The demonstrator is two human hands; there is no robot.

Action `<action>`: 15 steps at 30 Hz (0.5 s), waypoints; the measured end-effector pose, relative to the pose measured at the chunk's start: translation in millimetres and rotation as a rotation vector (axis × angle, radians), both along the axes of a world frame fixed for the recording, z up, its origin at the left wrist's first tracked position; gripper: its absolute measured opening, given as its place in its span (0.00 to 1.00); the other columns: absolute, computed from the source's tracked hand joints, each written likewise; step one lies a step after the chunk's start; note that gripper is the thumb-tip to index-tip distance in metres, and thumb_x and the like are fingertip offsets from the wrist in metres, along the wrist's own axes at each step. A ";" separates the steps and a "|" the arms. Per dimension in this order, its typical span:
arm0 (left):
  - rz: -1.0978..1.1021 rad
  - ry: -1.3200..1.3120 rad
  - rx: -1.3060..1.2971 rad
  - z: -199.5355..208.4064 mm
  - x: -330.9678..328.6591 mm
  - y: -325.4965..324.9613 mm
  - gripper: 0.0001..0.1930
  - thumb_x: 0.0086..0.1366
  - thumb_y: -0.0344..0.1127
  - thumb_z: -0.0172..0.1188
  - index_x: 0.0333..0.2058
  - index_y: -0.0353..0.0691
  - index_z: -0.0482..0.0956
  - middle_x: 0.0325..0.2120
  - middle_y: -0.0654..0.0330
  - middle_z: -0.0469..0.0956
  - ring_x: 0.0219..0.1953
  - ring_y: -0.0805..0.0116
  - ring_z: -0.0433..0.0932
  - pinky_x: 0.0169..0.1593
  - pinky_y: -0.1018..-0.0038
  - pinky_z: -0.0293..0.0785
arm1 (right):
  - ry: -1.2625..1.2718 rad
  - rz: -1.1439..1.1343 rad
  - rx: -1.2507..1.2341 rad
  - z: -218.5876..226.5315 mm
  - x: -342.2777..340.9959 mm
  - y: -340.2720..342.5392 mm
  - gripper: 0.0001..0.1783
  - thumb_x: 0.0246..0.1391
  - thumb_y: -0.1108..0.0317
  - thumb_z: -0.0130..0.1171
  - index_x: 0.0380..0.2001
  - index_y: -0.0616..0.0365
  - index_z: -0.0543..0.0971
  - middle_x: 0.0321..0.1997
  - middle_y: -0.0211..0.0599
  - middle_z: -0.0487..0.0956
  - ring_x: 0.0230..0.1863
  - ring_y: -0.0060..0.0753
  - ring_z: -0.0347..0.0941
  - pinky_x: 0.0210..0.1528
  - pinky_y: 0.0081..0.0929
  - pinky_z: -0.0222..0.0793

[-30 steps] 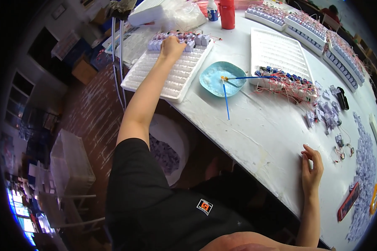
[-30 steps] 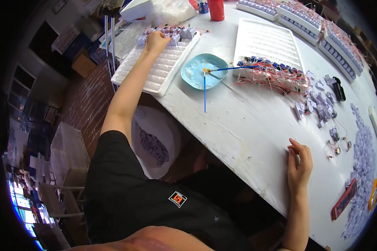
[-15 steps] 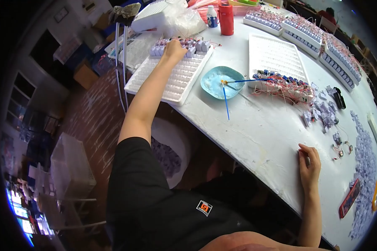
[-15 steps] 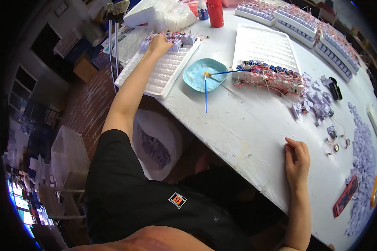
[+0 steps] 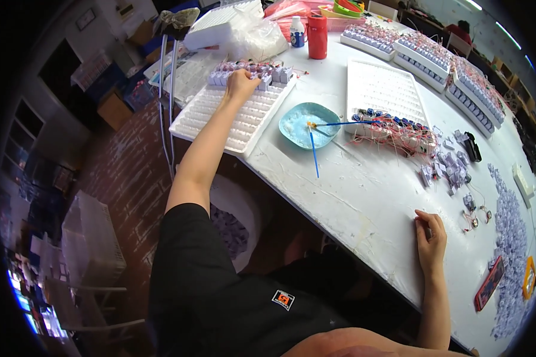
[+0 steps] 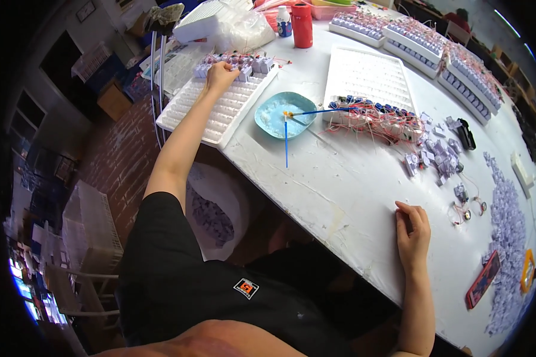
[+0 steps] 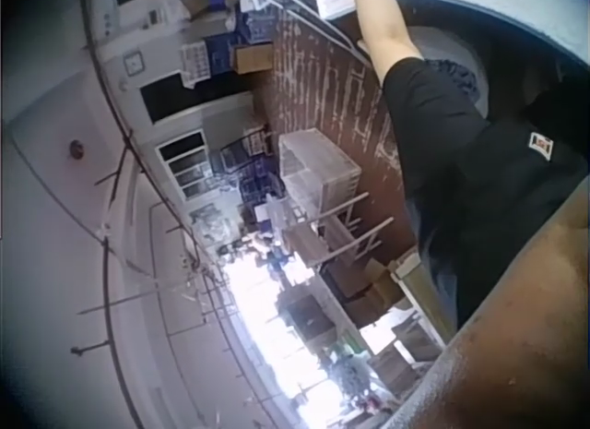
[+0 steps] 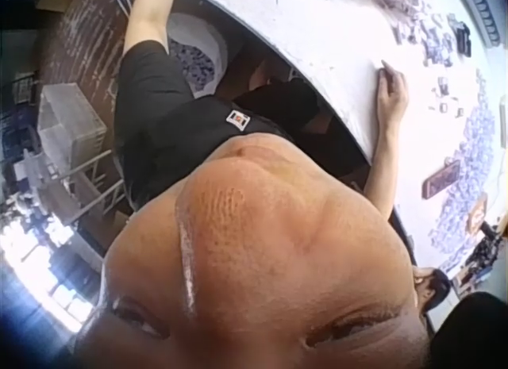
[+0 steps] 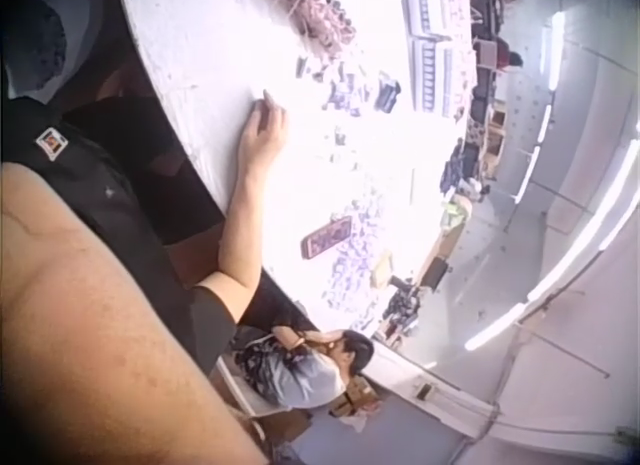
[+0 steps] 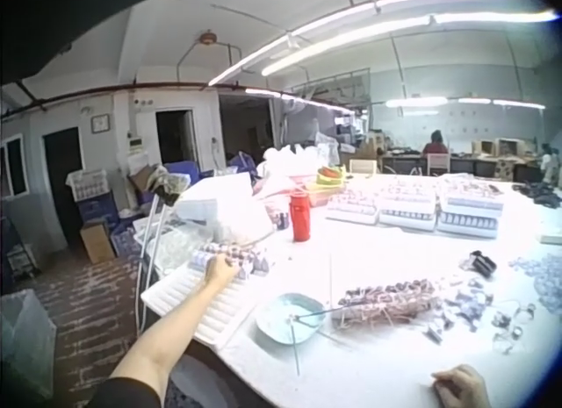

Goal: The person assembles small electronic toy components by applying glue to plastic housing, electronic motors, speakers, and wires with an applicator stick, then fitting the plastic parts together by hand.

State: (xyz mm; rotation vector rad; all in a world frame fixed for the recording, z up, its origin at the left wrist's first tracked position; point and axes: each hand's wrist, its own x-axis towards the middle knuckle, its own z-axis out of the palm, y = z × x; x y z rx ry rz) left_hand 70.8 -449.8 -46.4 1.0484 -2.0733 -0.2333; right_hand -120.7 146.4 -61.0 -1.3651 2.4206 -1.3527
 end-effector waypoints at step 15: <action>-0.070 -0.135 0.095 41.1 -3.5 -2.4 0.19 0.45 0.43 0.70 0.31 0.34 0.86 0.28 0.46 0.84 0.34 0.52 0.85 0.42 0.65 0.79 | 0.009 -0.003 0.004 -0.9 -1.9 -0.4 0.12 0.57 0.81 0.57 0.44 0.62 0.81 0.38 0.37 0.76 0.38 0.28 0.75 0.44 0.22 0.71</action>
